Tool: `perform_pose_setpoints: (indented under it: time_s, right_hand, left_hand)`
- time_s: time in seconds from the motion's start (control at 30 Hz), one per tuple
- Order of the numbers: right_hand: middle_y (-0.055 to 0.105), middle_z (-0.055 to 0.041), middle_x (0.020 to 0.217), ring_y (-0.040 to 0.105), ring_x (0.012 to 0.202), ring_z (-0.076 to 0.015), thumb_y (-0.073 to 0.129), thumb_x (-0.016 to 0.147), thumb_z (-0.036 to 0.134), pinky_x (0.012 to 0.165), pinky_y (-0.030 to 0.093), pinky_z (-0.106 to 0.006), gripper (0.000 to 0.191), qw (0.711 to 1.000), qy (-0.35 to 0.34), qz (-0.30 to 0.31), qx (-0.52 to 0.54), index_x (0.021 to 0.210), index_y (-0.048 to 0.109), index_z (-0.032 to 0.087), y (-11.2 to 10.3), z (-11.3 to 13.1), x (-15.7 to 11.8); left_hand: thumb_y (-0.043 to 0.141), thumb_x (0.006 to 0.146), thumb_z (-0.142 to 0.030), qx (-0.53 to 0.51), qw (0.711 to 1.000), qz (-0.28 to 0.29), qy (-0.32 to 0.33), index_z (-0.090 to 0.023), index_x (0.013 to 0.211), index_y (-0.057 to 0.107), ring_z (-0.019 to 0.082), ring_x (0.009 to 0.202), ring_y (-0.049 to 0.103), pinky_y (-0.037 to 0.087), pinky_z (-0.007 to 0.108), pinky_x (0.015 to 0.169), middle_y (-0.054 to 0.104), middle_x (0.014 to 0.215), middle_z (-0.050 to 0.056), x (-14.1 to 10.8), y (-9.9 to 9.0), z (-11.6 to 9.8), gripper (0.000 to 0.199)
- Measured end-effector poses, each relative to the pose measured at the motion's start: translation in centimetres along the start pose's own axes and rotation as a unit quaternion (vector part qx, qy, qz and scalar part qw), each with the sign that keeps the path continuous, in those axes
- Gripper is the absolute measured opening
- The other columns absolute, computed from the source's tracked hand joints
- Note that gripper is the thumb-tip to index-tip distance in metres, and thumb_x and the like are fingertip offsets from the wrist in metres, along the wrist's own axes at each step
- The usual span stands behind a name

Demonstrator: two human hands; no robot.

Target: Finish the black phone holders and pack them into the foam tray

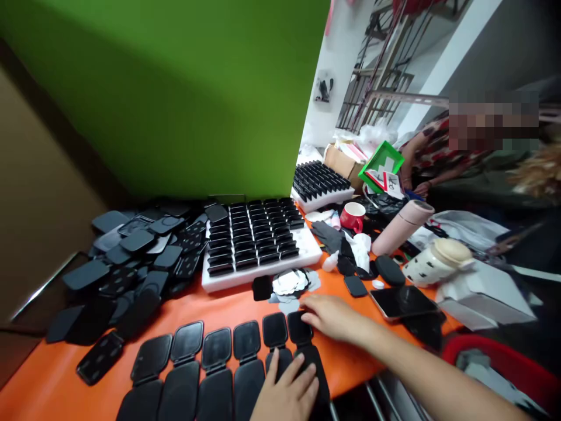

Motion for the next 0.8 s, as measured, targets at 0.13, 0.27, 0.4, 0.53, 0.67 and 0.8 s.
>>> perform_pose_setpoints:
  time_s: [0.13,0.27,0.4,0.53,0.67,0.8]
  right_hand:
    - [0.055,-0.0099,0.105,0.053,0.090,-0.0223,0.060,0.071,0.044,0.076,0.040,-0.030,0.040,0.995,0.065,0.020,0.068,0.102,0.054,0.017,2.6,-0.2,0.6]
    - [0.056,-0.0032,0.085,0.051,0.072,-0.0165,0.070,0.060,0.041,0.060,0.040,-0.024,0.040,0.990,0.074,0.068,0.102,0.088,0.056,0.016,1.7,-1.1,1.7]
    - [0.053,0.0022,0.070,0.047,0.062,-0.0121,0.069,0.063,0.038,0.054,0.037,-0.021,0.033,0.980,0.061,0.115,0.148,0.082,0.057,0.015,0.6,-1.5,0.7]
    - [0.057,0.0016,0.075,0.051,0.067,-0.0115,0.061,0.073,0.033,0.061,0.041,-0.022,0.022,0.966,0.037,0.143,0.211,0.085,0.059,0.015,0.5,-0.8,-0.5]
    - [0.060,-0.0003,0.081,0.054,0.074,-0.0135,0.058,0.076,0.031,0.069,0.043,-0.025,0.019,0.958,0.025,0.136,0.251,0.086,0.061,0.015,0.5,-0.5,-1.1]
    - [0.061,-0.0019,0.085,0.056,0.078,-0.0149,0.058,0.077,0.034,0.071,0.044,-0.027,0.025,0.950,0.018,0.135,0.281,0.094,0.061,0.016,-0.1,-0.1,-2.2]
  left_hand:
    - [0.040,0.088,-0.045,-0.013,0.999,-0.030,-0.030,-0.028,0.137,0.025,0.028,0.128,0.030,0.013,0.056,0.105,0.032,0.141,0.001,-1.4,3.0,0.3,0.055]
    - [0.043,0.087,-0.040,-0.004,0.998,-0.054,-0.024,-0.031,0.137,0.023,0.025,0.130,0.026,0.008,0.058,0.105,0.031,0.142,-0.003,-1.8,2.7,0.0,0.055]
    - [0.048,0.082,-0.023,0.007,0.997,-0.080,-0.012,-0.032,0.136,0.026,0.025,0.130,0.026,0.016,0.056,0.105,0.029,0.143,-0.002,-1.9,2.0,-0.8,0.059]
    - [0.047,0.080,-0.016,-0.026,0.983,-0.166,-0.069,-0.029,0.130,0.038,0.026,0.127,0.033,0.028,0.051,0.102,0.034,0.141,0.003,-2.0,0.5,-0.8,0.052]
    - [0.045,0.083,-0.023,-0.181,0.937,-0.264,-0.142,-0.025,0.116,0.054,0.024,0.115,0.047,0.039,0.042,0.095,0.051,0.125,0.008,-1.8,-1.7,0.8,0.034]
    - [0.042,0.083,-0.021,-0.249,0.904,-0.302,-0.174,-0.020,0.122,0.048,0.023,0.119,0.043,0.034,0.041,0.098,0.049,0.127,0.010,-0.4,-3.9,3.2,0.039]
Point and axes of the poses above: each hand's wrist, its own x-axis towards the middle knuckle, its own y-axis out of the palm, z = x × y, the point moved 5 cm from there along x, towards the middle knuckle
